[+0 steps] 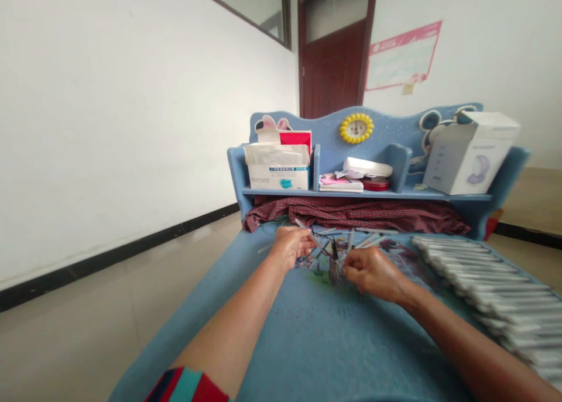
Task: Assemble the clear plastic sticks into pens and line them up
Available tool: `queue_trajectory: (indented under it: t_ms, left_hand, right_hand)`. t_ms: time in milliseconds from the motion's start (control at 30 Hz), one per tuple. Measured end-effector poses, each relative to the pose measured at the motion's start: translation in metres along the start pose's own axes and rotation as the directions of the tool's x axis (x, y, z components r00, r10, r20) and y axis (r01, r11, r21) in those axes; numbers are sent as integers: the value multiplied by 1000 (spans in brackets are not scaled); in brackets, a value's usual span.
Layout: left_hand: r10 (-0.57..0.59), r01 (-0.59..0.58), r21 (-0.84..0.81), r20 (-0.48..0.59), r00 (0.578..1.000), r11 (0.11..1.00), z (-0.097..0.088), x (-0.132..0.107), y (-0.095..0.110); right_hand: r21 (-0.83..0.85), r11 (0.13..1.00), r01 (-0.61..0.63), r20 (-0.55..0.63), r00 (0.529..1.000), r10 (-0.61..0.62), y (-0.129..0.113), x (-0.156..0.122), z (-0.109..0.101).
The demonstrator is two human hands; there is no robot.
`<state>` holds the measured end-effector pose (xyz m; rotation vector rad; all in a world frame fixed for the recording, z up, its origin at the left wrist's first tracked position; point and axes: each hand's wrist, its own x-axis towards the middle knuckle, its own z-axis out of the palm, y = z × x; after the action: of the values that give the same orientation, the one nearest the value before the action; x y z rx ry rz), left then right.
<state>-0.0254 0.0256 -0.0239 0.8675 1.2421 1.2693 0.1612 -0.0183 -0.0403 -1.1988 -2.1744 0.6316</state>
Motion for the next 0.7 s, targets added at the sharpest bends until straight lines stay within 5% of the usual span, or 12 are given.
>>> queue_trajectory:
  t_ms: [267, 400, 567, 700]
  left_hand:
    - [-153, 172, -67, 229, 961, 983, 28, -20, -4]
    - [-187, 225, -110, 277, 943, 968, 32, -23, -2]
    - [-167, 220, -183, 265, 950, 958, 33, -24, 3]
    - [-139, 187, -236, 205, 969, 954, 30, -21, 6]
  right_hand:
    - [-115, 989, 98, -313, 941, -129, 4, 1, -3]
    - [-108, 988, 111, -366, 919, -143, 5, 1, -10]
    - [-117, 992, 51, -274, 958, -82, 12, 3, -30]
    - [-253, 964, -87, 20, 995, 95, 24, 3, -49]
